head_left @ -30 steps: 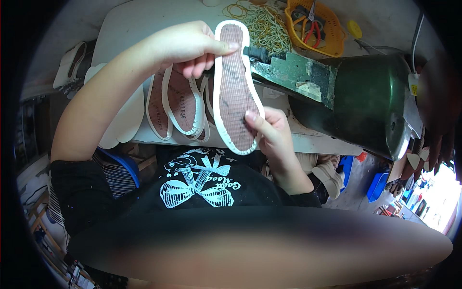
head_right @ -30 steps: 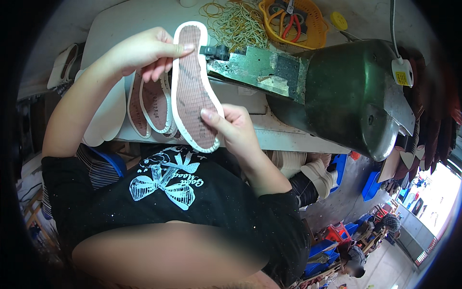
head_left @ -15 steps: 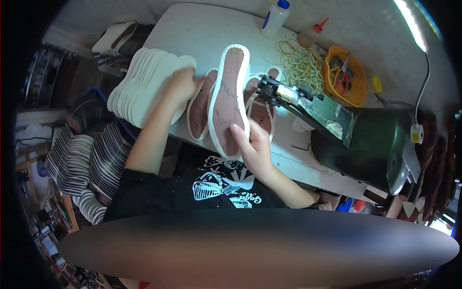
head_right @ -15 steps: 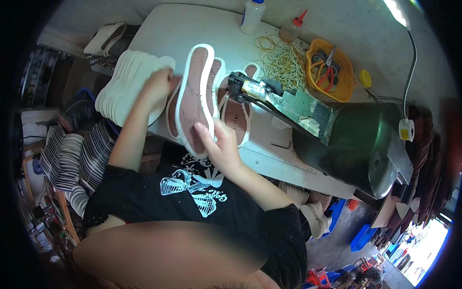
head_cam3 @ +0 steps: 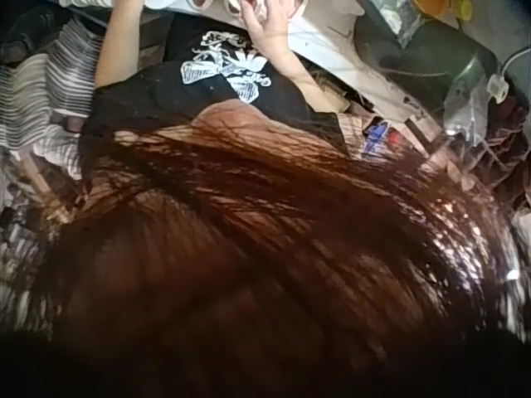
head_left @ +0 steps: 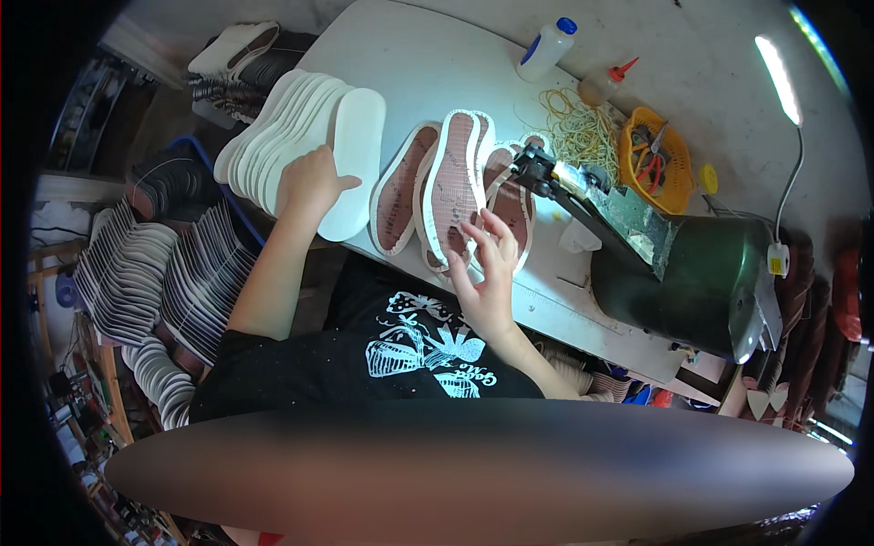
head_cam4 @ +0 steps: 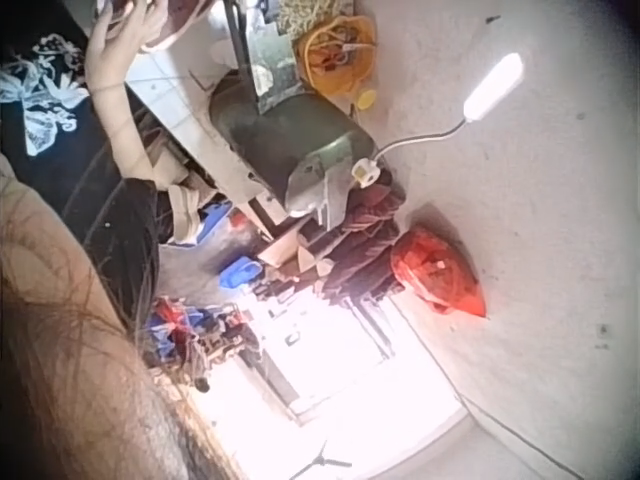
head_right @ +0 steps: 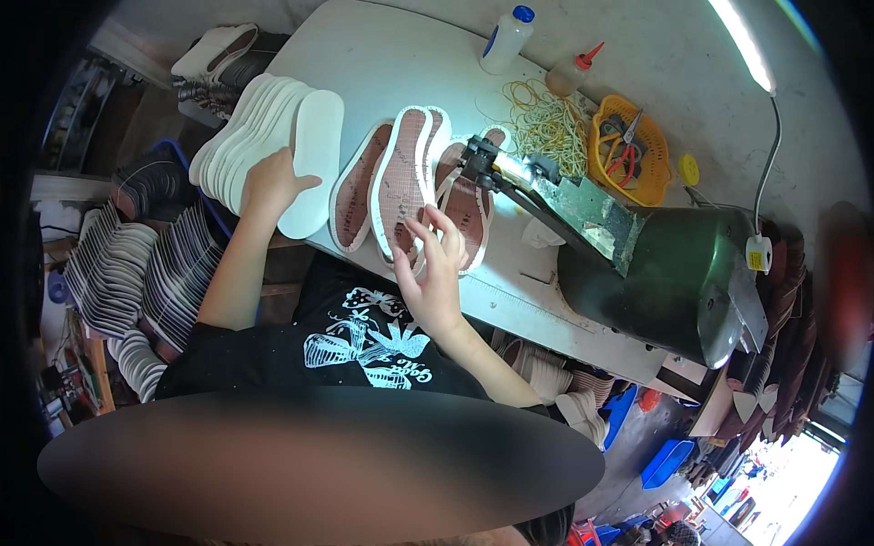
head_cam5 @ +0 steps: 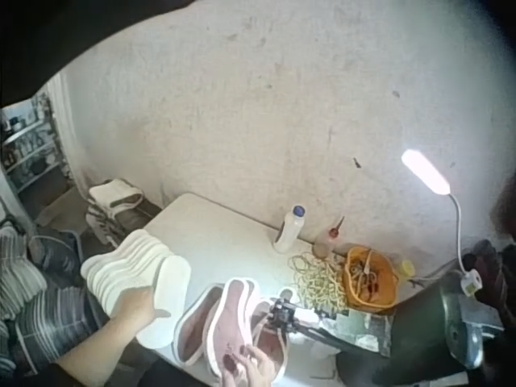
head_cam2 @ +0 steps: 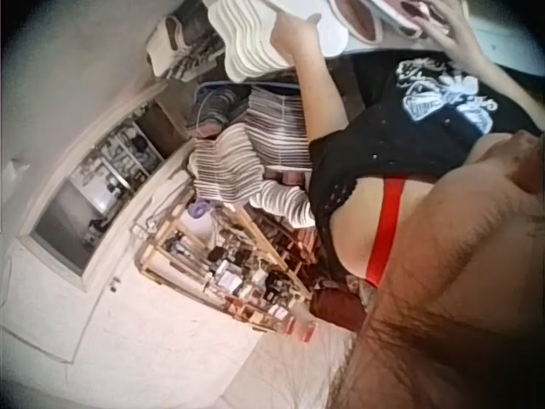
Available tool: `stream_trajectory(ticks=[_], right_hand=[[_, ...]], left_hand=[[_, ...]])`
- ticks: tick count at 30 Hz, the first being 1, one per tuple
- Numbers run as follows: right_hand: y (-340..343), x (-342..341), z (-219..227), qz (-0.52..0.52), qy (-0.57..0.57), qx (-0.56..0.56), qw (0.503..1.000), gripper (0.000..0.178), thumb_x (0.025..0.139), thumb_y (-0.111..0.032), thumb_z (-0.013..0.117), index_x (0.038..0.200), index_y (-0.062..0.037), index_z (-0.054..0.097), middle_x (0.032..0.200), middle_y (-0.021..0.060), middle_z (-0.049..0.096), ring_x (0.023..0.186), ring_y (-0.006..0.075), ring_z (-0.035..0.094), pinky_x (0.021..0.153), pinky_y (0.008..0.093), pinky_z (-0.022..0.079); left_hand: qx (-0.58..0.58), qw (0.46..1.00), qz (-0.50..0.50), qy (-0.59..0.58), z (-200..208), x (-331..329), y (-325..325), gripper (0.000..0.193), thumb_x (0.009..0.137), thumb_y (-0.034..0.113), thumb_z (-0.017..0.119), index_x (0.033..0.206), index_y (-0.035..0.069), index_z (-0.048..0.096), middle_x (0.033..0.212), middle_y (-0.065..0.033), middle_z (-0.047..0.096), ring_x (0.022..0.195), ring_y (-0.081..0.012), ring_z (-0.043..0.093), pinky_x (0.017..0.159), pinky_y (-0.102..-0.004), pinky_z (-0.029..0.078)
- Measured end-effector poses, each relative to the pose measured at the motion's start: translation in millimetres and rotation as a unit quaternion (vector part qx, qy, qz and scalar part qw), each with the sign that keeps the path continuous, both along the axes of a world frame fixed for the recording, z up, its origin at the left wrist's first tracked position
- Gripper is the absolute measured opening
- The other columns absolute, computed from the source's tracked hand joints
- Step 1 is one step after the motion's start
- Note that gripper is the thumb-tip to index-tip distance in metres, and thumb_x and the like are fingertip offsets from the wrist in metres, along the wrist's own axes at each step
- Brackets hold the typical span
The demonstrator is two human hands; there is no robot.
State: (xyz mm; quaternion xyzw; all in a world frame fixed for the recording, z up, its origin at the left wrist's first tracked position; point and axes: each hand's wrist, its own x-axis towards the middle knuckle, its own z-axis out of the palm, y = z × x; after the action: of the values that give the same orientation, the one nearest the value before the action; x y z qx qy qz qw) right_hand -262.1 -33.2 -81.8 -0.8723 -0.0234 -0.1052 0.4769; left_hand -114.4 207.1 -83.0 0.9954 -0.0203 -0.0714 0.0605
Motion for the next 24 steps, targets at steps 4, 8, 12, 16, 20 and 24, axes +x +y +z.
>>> stream_trajectory(ticks=[4, 8, 12, 16, 20, 24], right_hand=[[-3, 4, 15, -0.002, -0.064, -0.022, 0.998, 0.033, 0.079, -0.011, 0.065, 0.110, -0.0051, 0.057, 0.122, 0.0141, 0.049, 0.113, 0.0302, 0.043, 0.096, 0.0392, 0.029], [-8, 15, 34, 0.161, 0.043, 0.199, 0.966, 0.038, 0.083, -0.019, 0.062, 0.115, -0.0009, 0.054, 0.122, 0.0152, 0.052, 0.120, 0.0303, 0.043, 0.102, 0.0379, 0.029], [21, 25, 41, 0.179, -0.019, 0.451, 0.874, 0.065, 0.084, -0.022, 0.064, 0.134, 0.0019, 0.029, 0.122, 0.0140, 0.049, 0.118, 0.0220, 0.044, 0.099, 0.0361, 0.036], [3, 34, 54, 0.092, 0.058, 0.442, 0.890, 0.050, 0.085, 0.000, 0.060, 0.129, 0.0024, 0.035, 0.124, 0.0124, 0.051, 0.110, 0.0185, 0.053, 0.092, 0.0298, 0.043], [-10, 24, 59, 0.078, 0.030, 0.366, 0.927, 0.055, 0.085, 0.001, 0.060, 0.132, 0.0013, 0.031, 0.128, 0.0149, 0.047, 0.115, 0.0196, 0.049, 0.095, 0.0334, 0.042], [-21, 27, 60, 0.094, 0.085, 0.595, 0.794, 0.071, 0.085, -0.025, 0.065, 0.136, -0.0001, 0.023, 0.129, 0.0131, 0.043, 0.120, 0.0214, 0.044, 0.100, 0.0339, 0.036]], left_hand=[[-0.187, 0.981, 0.036, 0.029, 23, -9, 1, 0.024, 0.073, 0.021, 0.069, 0.067, 0.001, 0.056, 0.065, -0.0128, 0.059, 0.069, -0.0310, 0.058, 0.061, -0.0411, 0.043], [-0.284, 0.944, -0.111, -0.125, 73, -36, -24, 0.029, 0.075, 0.013, 0.066, 0.063, 0.000, 0.043, 0.063, -0.0108, 0.046, 0.064, -0.0264, 0.047, 0.063, -0.0357, 0.037], [-0.460, 0.831, -0.300, -0.093, 109, -65, -73, 0.028, 0.082, 0.022, 0.065, 0.067, 0.002, 0.053, 0.079, -0.0098, 0.052, 0.080, -0.0229, 0.050, 0.076, -0.0324, 0.039], [-0.672, 0.724, -0.151, -0.043, 94, -55, -82, 0.031, 0.084, 0.030, 0.066, 0.092, 0.001, 0.060, 0.085, -0.0068, 0.058, 0.087, -0.0173, 0.053, 0.077, -0.0293, 0.043], [-0.652, 0.743, -0.152, -0.008, 88, -54, -100, 0.035, 0.088, 0.025, 0.062, 0.109, -0.002, 0.055, 0.092, -0.0060, 0.062, 0.086, -0.0116, 0.056, 0.080, -0.0255, 0.045], [-0.757, 0.616, -0.112, 0.189, 70, -49, -119, 0.035, 0.090, 0.022, 0.059, 0.113, -0.004, 0.053, 0.101, -0.0062, 0.062, 0.088, -0.0072, 0.057, 0.079, -0.0227, 0.046]])
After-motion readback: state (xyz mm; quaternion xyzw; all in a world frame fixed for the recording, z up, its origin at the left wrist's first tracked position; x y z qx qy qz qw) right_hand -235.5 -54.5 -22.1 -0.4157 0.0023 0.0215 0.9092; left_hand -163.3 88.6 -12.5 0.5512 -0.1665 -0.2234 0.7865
